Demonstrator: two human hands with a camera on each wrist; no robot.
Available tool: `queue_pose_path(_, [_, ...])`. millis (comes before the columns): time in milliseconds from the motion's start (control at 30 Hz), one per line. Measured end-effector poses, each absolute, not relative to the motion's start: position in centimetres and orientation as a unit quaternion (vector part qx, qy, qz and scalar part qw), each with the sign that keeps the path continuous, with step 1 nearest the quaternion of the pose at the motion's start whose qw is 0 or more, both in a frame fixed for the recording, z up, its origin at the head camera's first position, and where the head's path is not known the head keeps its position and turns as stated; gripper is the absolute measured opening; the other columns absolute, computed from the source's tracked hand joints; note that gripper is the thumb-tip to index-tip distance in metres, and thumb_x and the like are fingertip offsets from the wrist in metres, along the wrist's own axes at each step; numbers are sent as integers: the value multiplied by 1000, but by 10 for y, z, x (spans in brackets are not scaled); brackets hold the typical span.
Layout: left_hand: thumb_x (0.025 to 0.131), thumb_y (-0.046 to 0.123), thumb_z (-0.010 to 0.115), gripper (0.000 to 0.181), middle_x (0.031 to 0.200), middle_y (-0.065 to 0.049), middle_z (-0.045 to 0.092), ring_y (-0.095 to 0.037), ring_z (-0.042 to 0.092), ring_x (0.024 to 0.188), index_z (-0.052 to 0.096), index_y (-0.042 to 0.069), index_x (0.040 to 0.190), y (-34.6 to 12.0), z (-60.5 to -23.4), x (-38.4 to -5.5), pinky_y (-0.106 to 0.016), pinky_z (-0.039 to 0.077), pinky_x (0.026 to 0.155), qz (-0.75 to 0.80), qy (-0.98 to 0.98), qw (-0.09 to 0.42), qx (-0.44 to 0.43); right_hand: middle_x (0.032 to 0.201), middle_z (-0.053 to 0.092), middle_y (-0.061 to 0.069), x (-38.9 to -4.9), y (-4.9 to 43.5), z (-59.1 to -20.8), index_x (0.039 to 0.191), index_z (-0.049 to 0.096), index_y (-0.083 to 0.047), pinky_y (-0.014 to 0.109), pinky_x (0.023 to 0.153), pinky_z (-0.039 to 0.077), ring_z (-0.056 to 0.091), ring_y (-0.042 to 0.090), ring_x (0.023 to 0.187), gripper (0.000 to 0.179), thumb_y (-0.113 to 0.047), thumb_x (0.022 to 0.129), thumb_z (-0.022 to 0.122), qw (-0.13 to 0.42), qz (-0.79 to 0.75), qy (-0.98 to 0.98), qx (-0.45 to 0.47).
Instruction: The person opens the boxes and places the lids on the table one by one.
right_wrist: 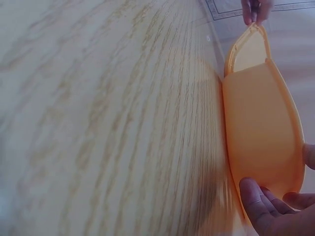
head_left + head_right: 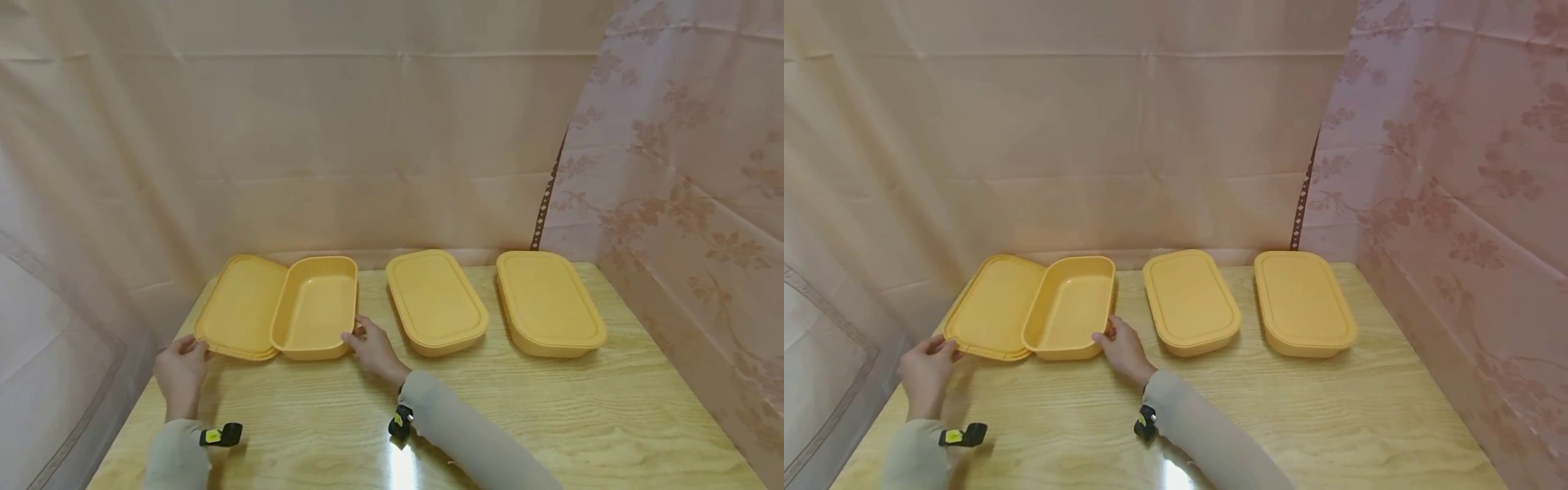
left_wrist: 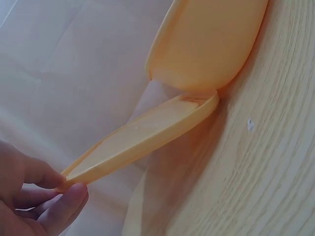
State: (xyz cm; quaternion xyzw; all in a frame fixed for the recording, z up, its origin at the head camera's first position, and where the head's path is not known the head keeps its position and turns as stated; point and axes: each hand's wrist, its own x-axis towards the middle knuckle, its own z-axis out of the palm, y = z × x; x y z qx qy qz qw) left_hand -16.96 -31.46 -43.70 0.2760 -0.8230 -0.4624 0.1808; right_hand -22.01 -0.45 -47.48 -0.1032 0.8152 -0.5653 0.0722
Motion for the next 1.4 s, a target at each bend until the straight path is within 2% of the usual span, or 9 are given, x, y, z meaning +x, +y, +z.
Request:
queue_pose_path(500, [95,11,54,44,121,-33,57,8,52,59,51,-16,130,-332,-455,-168,-11,47,54,-490,-802,141,310,103,61,13,-223,-7,-475,140,47,0,22,68,51,60,15,87,51,-24,97,62,74,-554,822,-106])
queue_pose_path(600, [96,12,53,45,101,-20,64,3,57,61,50,-15,131,-332,-457,-168,-15,51,56,-520,-781,134,319,102,61,13,-224,-8,-476,139,49,0,22,67,49,59,15,86,50,-23,96,62,72,-559,819,-106])
queue_pose_path(733, [96,12,53,47,85,-1,59,1,59,65,47,-13,136,-335,-460,-168,-17,54,59,-565,-742,126,337,99,61,12,-224,-12,-476,137,51,1,21,67,47,58,15,84,48,-21,95,63,64,-561,818,-110])
queue_pose_path(900, [96,12,53,49,101,-15,58,3,57,63,45,-14,137,-341,-460,-168,-15,53,58,-562,-743,125,340,97,59,10,-225,-19,-476,137,50,2,19,66,45,55,11,80,49,-20,95,63,59,-565,815,-115])
queue_pose_path(1067, [95,14,53,49,102,-24,62,-1,59,62,48,-15,133,-348,-459,-169,-16,51,56,-504,-788,111,336,97,60,9,-227,-23,-476,139,49,1,19,67,45,55,10,81,50,-23,96,62,58,-552,824,-115])
queue_pose_path(1167, [96,19,51,50,118,-34,58,-25,64,87,48,-15,133,-352,-461,-167,-33,54,80,-460,-817,87,337,96,61,9,-228,-24,-476,138,50,0,20,68,45,55,11,81,48,-23,97,61,56,-541,830,-121])
queue_pose_path(1267, [97,23,48,51,134,-36,47,-49,47,117,48,-14,133,-354,-462,-165,-54,38,102,-419,-841,67,337,94,61,6,-229,-26,-476,137,52,-3,20,69,44,53,10,80,46,-25,97,60,58,-537,831,-131])
queue_pose_path(1300, [98,23,47,51,136,-37,44,-52,40,124,47,-14,132,-354,-463,-165,-59,31,107,-411,-846,64,335,93,61,6,-229,-27,-476,137,52,-3,20,69,44,52,9,80,45,-24,98,59,57,-537,831,-134])
queue_pose_path(1400, [98,22,46,49,136,-37,44,-54,39,125,49,-14,130,-356,-464,-165,-60,29,108,-391,-857,65,330,91,59,4,-230,-28,-476,135,53,-4,20,68,43,50,9,78,43,-24,98,59,57,-533,832,-140])
